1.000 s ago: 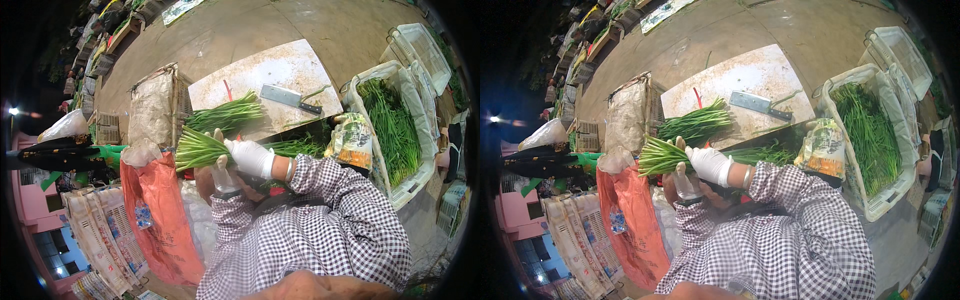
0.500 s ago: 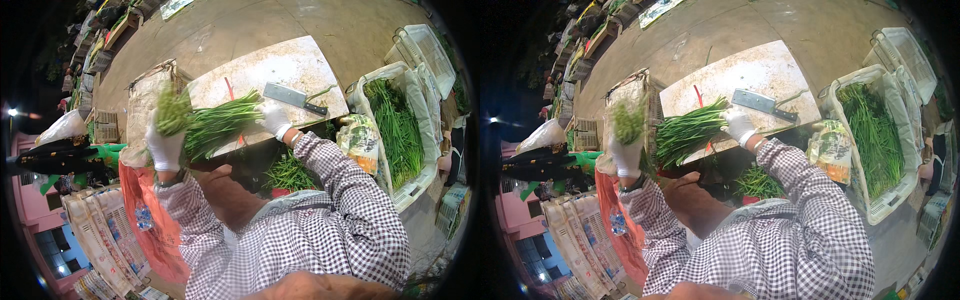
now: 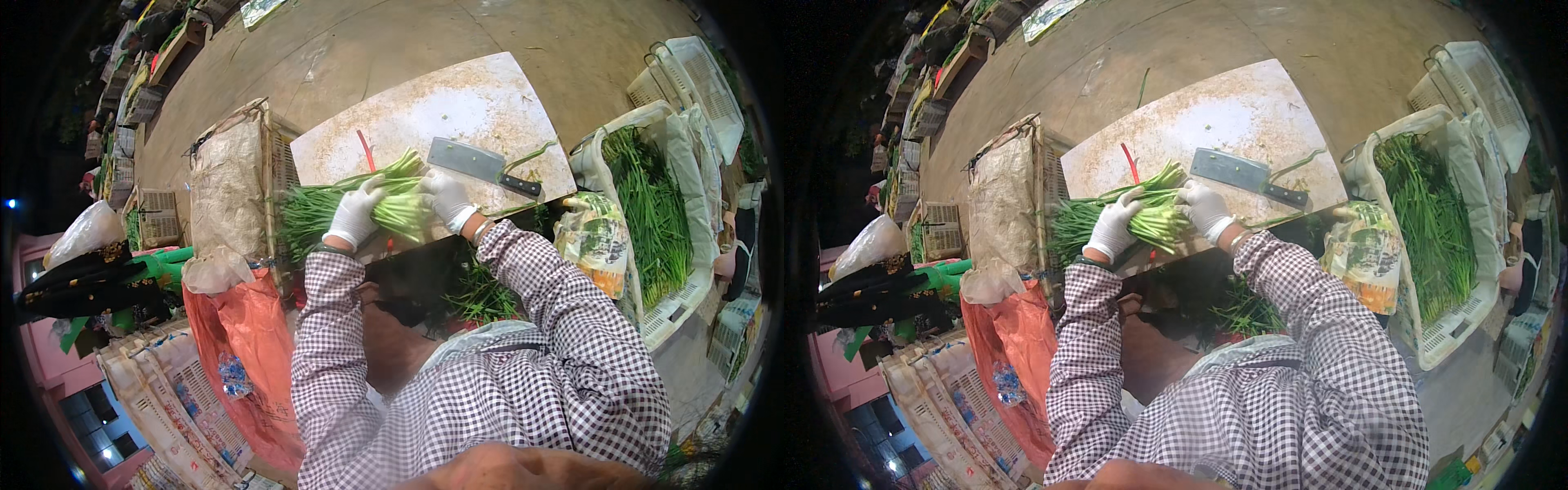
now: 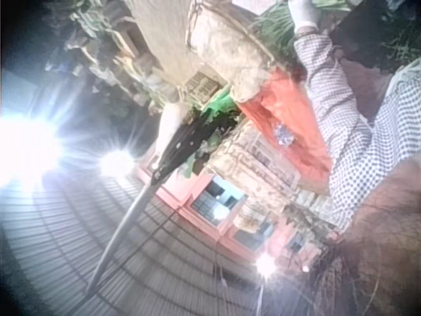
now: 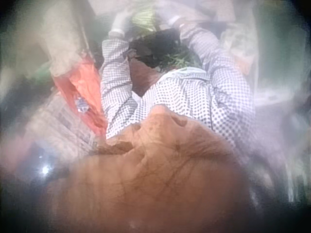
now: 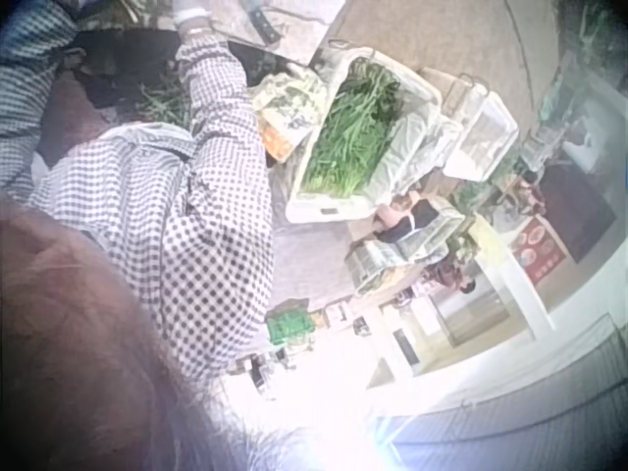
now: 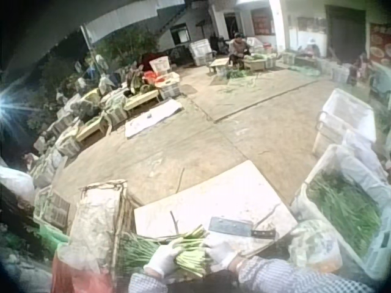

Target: The person cleans and bundles bunches of green stalks by hand, uses a large knife to trim the ends, and places the finished bundles into a plastic crate.

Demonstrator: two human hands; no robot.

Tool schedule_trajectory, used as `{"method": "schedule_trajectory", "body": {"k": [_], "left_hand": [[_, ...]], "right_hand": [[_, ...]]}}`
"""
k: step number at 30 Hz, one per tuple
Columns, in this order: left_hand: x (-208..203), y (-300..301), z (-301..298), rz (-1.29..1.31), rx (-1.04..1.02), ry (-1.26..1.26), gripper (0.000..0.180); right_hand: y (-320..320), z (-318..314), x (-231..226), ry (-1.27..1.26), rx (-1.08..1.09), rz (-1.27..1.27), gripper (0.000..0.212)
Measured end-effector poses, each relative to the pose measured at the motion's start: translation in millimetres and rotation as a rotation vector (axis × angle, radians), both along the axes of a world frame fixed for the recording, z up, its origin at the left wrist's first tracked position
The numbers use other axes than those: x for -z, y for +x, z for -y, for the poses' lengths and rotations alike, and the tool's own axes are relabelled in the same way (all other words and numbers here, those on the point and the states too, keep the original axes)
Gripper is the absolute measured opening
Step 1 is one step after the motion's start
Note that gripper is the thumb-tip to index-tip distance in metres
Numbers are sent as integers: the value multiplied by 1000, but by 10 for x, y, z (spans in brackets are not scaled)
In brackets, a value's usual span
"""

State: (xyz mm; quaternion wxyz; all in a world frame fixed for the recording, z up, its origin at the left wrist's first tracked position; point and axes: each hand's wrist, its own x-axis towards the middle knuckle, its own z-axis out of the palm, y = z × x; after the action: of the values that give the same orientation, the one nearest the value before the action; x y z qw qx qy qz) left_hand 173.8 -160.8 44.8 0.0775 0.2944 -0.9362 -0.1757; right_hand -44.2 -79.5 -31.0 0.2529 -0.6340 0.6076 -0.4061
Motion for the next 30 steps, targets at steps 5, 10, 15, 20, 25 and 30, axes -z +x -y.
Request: {"method": "schedule_trajectory", "body": {"k": [5, 10, 15, 20, 25, 30], "left_hand": [[324, 86, -136, 106, 32, -88, 30], [321, 20, -215, 137, -2, -99, 33], [532, 82, -169, 159, 3, -157, 34], [487, 88, -116, 124, 13, -112, 33], [461, 110, -70, 164, 12, -71, 35], [477, 125, -53, 142, 14, -55, 35]], "right_hand": [[66, 40, 108, 121, 67, 266, 8], [144, 14, 139, 152, 159, 276, 6], [62, 28, -59, -35, 5, -249, 9], [-51, 170, -44, -231, -182, -579, 5], [-49, 267, -48, -333, -271, -776, 6], [-29, 255, -26, -210, -240, -543, 5]]}}
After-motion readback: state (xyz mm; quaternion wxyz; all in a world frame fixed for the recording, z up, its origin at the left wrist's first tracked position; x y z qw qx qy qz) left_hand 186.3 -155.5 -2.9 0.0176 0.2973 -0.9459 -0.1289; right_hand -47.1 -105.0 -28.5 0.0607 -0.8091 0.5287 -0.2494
